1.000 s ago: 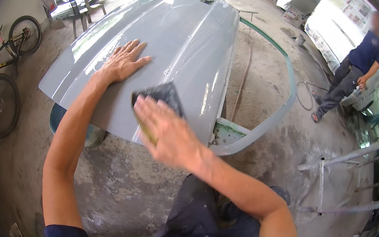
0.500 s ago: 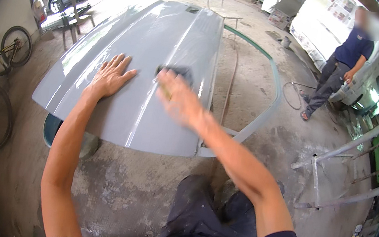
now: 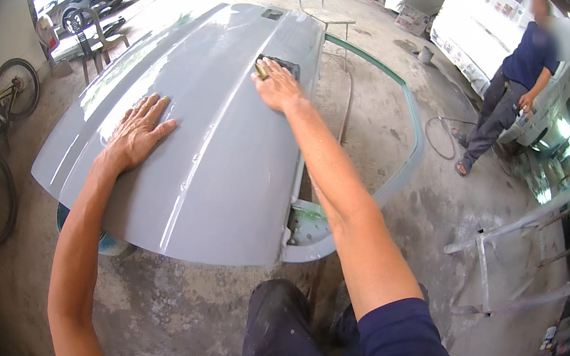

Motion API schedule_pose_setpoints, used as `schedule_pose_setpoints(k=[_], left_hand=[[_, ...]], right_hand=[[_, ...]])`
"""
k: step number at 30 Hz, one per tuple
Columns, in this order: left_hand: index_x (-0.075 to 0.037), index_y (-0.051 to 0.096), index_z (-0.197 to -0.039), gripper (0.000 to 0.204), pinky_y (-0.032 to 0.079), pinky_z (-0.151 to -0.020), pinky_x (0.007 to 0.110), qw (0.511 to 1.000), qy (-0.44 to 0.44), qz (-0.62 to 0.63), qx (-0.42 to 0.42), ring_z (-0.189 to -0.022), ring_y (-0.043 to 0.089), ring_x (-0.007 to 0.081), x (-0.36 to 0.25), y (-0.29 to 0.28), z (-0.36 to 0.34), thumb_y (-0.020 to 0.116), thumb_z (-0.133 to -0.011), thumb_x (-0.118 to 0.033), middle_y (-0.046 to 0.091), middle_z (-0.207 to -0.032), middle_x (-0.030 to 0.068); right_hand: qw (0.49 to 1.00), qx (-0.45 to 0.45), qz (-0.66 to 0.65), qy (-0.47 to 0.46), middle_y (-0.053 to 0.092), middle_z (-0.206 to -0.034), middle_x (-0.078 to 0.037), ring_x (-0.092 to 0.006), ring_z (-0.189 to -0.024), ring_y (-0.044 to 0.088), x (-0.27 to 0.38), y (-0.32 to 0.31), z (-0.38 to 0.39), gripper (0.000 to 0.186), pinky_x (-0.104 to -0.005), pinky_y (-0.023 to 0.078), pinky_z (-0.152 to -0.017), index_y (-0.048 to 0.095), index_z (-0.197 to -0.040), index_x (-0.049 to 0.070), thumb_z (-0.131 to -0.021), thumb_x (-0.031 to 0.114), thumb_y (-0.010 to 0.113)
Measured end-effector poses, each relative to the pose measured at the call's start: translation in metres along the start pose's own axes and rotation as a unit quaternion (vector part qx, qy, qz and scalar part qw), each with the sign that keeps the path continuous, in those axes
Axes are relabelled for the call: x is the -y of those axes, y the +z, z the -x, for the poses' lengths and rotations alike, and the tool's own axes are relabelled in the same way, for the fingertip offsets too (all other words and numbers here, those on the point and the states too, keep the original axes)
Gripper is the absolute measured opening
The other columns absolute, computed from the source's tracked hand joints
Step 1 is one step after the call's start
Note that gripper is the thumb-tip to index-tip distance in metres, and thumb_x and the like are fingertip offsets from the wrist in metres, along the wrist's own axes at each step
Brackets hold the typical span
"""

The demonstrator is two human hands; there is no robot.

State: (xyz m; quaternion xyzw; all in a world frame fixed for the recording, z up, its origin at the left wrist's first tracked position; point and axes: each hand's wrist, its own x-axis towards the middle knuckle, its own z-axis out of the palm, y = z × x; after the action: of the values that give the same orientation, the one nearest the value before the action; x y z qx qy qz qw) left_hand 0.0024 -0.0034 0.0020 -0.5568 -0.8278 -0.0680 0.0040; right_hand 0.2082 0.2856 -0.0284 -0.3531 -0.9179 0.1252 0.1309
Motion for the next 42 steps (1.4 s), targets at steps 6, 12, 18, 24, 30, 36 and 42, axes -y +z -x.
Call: schedule_pose_setpoints(k=[6, 12, 18, 24, 30, 36, 42], left_hand=[[-0.010, 0.025, -0.170, 0.083, 0.011, -0.135, 0.047, 0.996, -0.066, -0.022, 0.063, -0.166, 0.010, 0.0295, -0.041, -0.015, -0.009, 0.029, -0.110, -0.066, 0.018, -0.178, 0.0156], [-0.008, 0.024, -0.170, 0.076, 0.009, -0.136, 0.044, 0.982, 0.169, -0.044, 0.070, -0.166, 0.011, 0.0277, -0.170, 0.021, -0.014, 0.027, -0.113, -0.058, 0.018, -0.178, 0.0140], [-0.007, 0.023, -0.170, 0.080, 0.010, -0.137, 0.043, 0.948, 0.283, -0.108, 0.094, -0.166, 0.010, 0.0254, -0.199, 0.025, 0.019, 0.022, -0.111, -0.061, 0.018, -0.178, 0.0110], [-0.008, 0.024, -0.169, 0.090, 0.012, -0.137, 0.045, 0.906, 0.393, -0.082, 0.130, -0.165, 0.015, 0.0265, -0.170, 0.016, 0.091, 0.014, -0.106, -0.071, 0.021, -0.177, 0.0132], [-0.012, 0.025, -0.170, 0.091, 0.012, -0.137, 0.045, 0.876, 0.458, -0.049, 0.146, -0.165, 0.016, 0.0261, -0.138, -0.004, 0.139, 0.013, -0.104, -0.074, 0.023, -0.176, 0.0107], [-0.015, 0.027, -0.169, 0.080, 0.015, -0.137, 0.046, 0.869, 0.472, -0.040, 0.139, -0.164, 0.019, 0.0260, -0.104, -0.019, 0.162, 0.020, -0.109, -0.066, 0.026, -0.176, 0.0090], [-0.017, 0.033, -0.168, 0.082, 0.017, -0.137, 0.046, 0.898, 0.421, 0.031, 0.119, -0.164, 0.021, 0.0259, -0.088, -0.016, 0.143, 0.014, -0.108, -0.069, 0.030, -0.175, 0.0069]], right_hand=[[0.986, -0.007, -0.057, -0.154, 0.015, -0.178, -0.017, -0.0277, -0.166, 0.011, 0.043, 0.016, 0.140, 0.071, -0.0422, 0.010, -0.136, 0.019, -0.169, 0.001, -0.114, 0.045, 0.023], [0.907, -0.002, -0.417, 0.059, 0.059, -0.151, -0.019, -0.0271, -0.138, 0.054, -0.016, -0.012, 0.225, 0.065, -0.0429, 0.035, -0.123, 0.038, -0.160, -0.005, -0.112, 0.039, 0.037], [0.611, -0.293, -0.719, 0.157, 0.068, -0.136, -0.016, -0.0246, -0.125, 0.064, -0.060, -0.017, 0.251, 0.051, -0.0364, 0.046, -0.112, 0.061, -0.139, -0.002, -0.107, 0.035, 0.046], [0.525, -0.268, -0.794, 0.148, 0.069, -0.132, -0.015, -0.0262, -0.115, 0.069, -0.064, -0.017, 0.264, 0.051, -0.0392, 0.052, -0.106, 0.061, -0.137, 0.000, -0.106, 0.037, 0.047], [0.488, -0.255, -0.817, 0.174, 0.069, -0.132, -0.013, -0.0278, -0.115, 0.070, -0.050, -0.015, 0.260, 0.048, -0.0429, 0.057, -0.101, 0.060, -0.138, 0.003, -0.108, 0.036, 0.044], [0.507, -0.231, -0.820, 0.133, 0.069, -0.132, -0.013, -0.0271, -0.116, 0.070, -0.040, -0.022, 0.265, 0.050, -0.0450, 0.057, -0.100, 0.060, -0.142, 0.004, -0.110, 0.041, 0.049], [0.940, -0.091, -0.328, 0.005, 0.055, -0.153, -0.025, -0.0354, -0.134, 0.063, 0.012, -0.017, 0.284, 0.063, -0.0512, 0.054, -0.111, 0.042, -0.159, -0.001, -0.110, 0.038, 0.052]])
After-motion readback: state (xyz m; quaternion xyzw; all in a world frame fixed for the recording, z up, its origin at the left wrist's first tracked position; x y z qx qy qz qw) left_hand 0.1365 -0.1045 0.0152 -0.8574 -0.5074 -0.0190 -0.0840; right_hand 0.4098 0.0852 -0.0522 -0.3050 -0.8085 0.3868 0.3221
